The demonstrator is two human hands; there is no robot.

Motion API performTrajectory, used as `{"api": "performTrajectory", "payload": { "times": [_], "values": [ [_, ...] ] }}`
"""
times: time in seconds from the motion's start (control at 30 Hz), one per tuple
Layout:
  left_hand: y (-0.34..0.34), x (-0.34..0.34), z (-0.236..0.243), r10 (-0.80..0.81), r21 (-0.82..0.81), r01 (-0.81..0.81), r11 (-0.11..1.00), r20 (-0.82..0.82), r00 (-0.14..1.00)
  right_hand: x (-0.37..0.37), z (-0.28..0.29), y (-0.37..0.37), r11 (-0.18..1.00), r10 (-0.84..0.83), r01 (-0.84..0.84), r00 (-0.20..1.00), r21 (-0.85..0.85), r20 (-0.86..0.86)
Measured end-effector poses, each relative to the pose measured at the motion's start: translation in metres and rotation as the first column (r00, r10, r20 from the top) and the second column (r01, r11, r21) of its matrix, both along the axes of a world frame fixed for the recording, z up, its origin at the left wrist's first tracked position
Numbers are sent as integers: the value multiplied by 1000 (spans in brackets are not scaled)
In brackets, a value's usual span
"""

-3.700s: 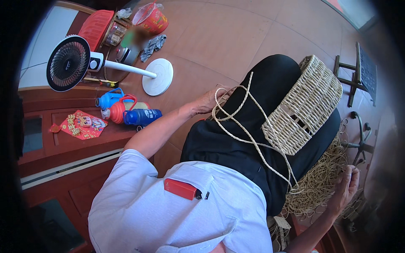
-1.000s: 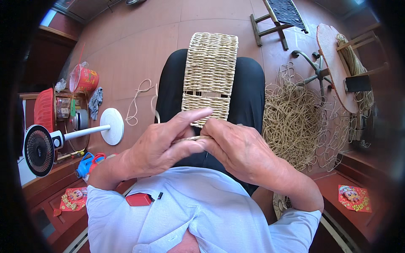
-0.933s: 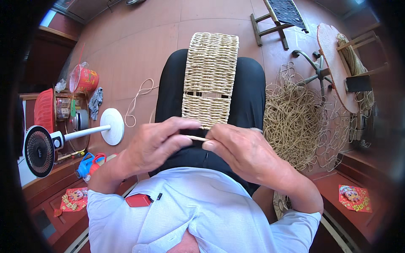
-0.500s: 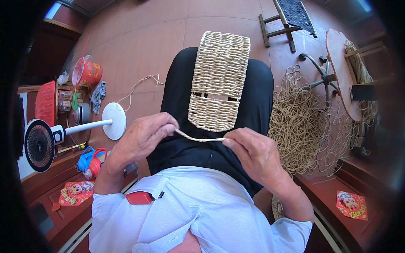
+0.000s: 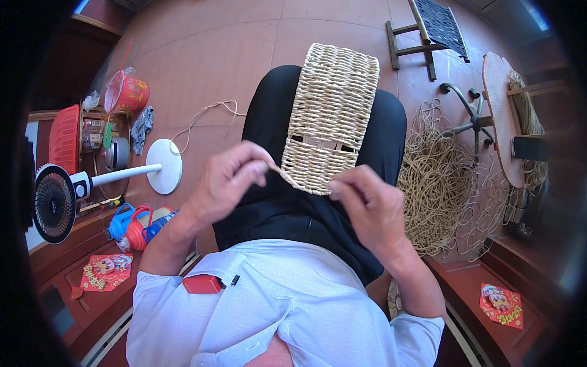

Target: Weaving a straw basket using a wooden stick to thread twine.

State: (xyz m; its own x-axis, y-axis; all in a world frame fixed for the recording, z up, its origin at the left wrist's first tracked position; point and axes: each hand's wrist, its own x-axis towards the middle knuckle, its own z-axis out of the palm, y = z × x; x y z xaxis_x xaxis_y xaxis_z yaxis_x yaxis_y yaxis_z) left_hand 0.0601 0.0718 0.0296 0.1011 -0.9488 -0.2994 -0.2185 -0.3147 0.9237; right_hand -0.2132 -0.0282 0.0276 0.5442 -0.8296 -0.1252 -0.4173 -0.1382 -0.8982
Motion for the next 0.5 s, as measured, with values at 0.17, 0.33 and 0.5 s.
{"api": "performTrajectory", "payload": {
  "times": [0.17, 0.33, 0.5],
  "values": [
    [-9, 20, -7, 194, -72, -186, 980, 121, 974, -9, -20, -16, 982, -178, 181, 982, -45, 66],
    [-15, 9, -9, 257, -273, -168, 947, 332, 908, -11, -30, -20, 856, -266, 84, 918, 511, 294],
    [-25, 1, -10, 246, -376, -48, 926, 501, 830, 4, -32, -26, 694, -211, -123, 907, 709, 364]
  ]
}}
